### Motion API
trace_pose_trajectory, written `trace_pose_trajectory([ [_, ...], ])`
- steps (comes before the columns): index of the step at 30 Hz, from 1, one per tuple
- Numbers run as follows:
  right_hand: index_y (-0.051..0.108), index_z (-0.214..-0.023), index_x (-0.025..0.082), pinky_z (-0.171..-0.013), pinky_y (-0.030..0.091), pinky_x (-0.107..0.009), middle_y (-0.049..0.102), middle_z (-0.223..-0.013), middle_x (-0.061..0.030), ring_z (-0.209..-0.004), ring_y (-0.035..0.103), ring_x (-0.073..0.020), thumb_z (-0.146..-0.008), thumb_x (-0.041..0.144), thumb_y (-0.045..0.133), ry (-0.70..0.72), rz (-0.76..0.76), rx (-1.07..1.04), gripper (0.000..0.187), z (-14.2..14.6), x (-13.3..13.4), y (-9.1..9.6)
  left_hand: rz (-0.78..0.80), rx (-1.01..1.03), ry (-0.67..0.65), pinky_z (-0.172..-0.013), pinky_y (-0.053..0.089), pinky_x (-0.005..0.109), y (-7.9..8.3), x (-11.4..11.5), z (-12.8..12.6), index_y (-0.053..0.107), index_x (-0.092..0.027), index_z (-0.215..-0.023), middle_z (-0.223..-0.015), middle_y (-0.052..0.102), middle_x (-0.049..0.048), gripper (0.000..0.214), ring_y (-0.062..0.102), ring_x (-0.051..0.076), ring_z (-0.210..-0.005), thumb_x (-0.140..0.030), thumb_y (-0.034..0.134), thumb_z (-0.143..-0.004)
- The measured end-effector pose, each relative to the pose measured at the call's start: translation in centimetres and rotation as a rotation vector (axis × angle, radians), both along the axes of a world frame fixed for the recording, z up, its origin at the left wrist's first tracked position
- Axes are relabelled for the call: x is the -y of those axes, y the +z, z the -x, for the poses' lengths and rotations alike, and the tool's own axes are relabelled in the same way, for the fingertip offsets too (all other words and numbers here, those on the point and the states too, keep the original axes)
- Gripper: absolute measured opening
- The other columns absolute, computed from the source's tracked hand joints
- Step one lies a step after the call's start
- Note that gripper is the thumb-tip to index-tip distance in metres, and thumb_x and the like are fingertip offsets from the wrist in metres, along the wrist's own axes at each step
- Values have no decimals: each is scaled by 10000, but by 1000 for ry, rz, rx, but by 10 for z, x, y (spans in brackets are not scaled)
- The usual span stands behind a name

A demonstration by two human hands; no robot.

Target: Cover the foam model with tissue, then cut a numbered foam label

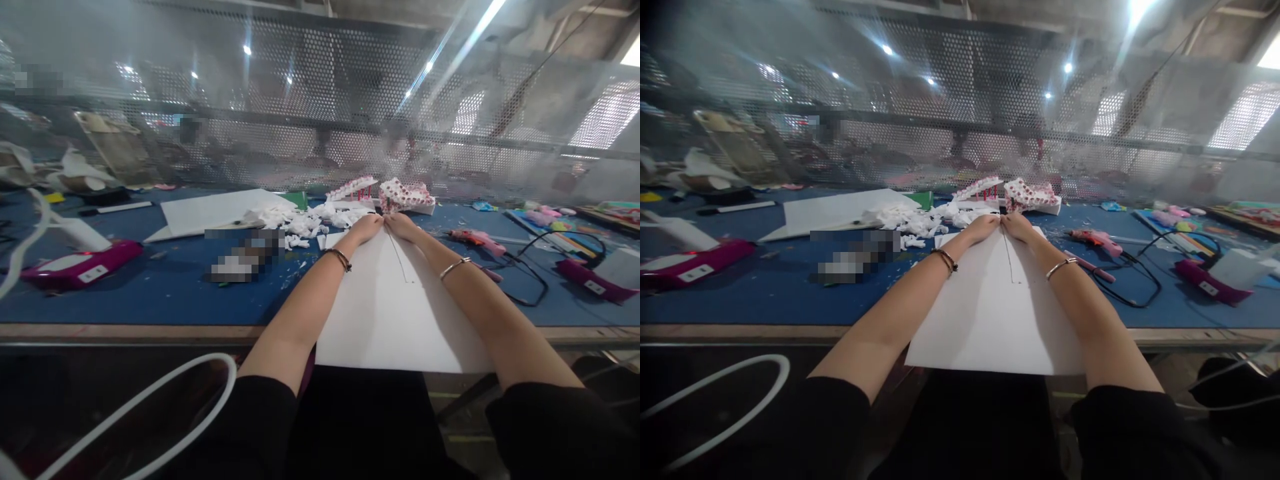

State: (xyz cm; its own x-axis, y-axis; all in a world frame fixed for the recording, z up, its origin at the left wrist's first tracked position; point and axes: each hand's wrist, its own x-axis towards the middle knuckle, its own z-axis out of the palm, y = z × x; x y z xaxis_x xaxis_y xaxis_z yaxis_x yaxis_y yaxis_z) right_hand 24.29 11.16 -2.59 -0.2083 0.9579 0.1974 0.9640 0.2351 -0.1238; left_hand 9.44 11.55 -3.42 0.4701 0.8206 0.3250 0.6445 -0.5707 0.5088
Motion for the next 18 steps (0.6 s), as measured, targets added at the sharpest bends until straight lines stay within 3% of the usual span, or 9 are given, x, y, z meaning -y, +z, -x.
trace_pose_trajectory([
  [18,581,-1205,161,-878,530,-414,599,-1209,-82,-1038,609,-206,-928,378,564,-22,37,-160,352,2,1,0,19,120,-54,-869,542,429,-4,-8,1,596,-133,-1177,-1176,616,75,347,622,248,-1028,-371,589,-924],
])
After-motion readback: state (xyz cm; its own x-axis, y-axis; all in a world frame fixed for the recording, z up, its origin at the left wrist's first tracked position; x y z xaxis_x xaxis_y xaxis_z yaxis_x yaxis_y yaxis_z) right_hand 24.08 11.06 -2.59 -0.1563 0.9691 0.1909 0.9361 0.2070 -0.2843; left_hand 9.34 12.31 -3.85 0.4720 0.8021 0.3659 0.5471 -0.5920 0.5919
